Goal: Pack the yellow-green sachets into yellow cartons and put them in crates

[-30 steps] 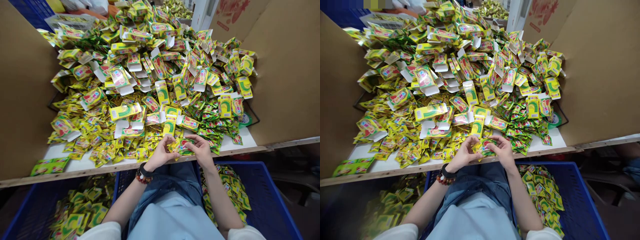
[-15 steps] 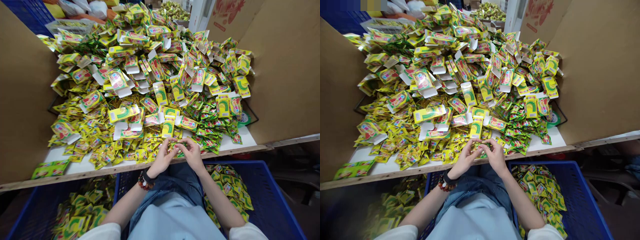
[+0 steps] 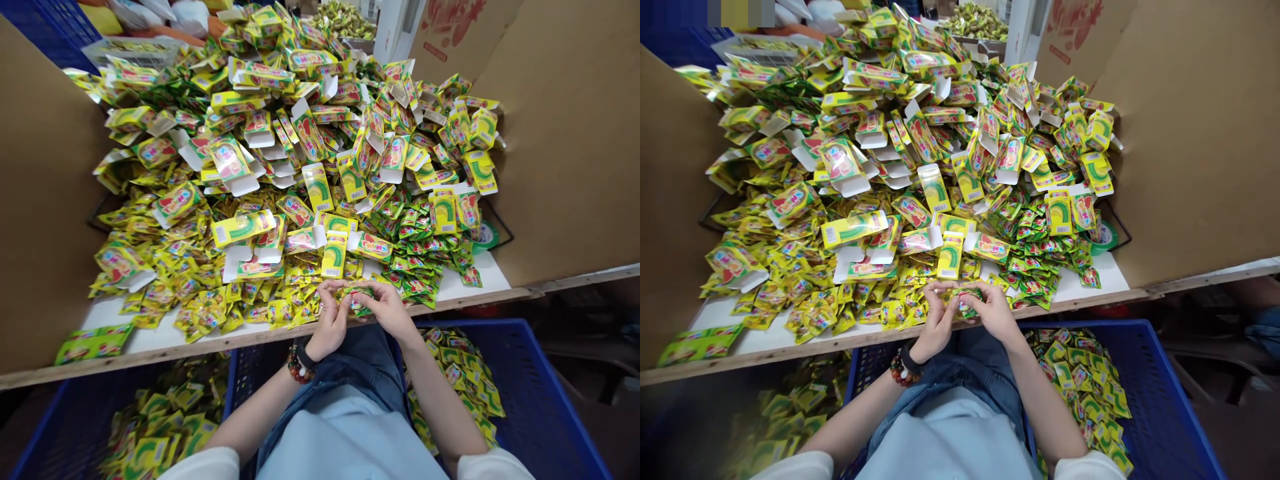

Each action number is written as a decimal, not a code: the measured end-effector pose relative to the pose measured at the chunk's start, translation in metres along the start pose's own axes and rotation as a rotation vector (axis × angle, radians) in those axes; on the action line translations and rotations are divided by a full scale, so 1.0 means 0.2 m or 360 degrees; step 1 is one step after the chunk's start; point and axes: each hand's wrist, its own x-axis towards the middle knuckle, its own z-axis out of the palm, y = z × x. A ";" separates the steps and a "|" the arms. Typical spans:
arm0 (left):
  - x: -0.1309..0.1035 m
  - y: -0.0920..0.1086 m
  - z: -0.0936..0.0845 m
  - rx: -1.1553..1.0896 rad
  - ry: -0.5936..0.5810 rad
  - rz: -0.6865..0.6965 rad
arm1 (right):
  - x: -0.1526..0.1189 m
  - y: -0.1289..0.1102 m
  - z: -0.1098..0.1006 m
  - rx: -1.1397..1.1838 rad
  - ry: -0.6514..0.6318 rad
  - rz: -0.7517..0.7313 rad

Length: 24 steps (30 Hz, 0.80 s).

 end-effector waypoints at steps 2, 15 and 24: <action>0.03 0.03 -0.01 0.0067 0.0074 0.0022 | 0.02 0.02 -0.02 -0.0038 0.0217 -0.0162; 0.03 0.11 -0.02 0.0276 -0.0013 -0.0037 | 0.01 0.07 0.04 -0.0032 0.0707 -0.0440; 0.00 0.08 0.03 -0.0049 0.0296 -0.0095 | -0.03 0.11 0.15 -0.0273 0.0805 -0.0526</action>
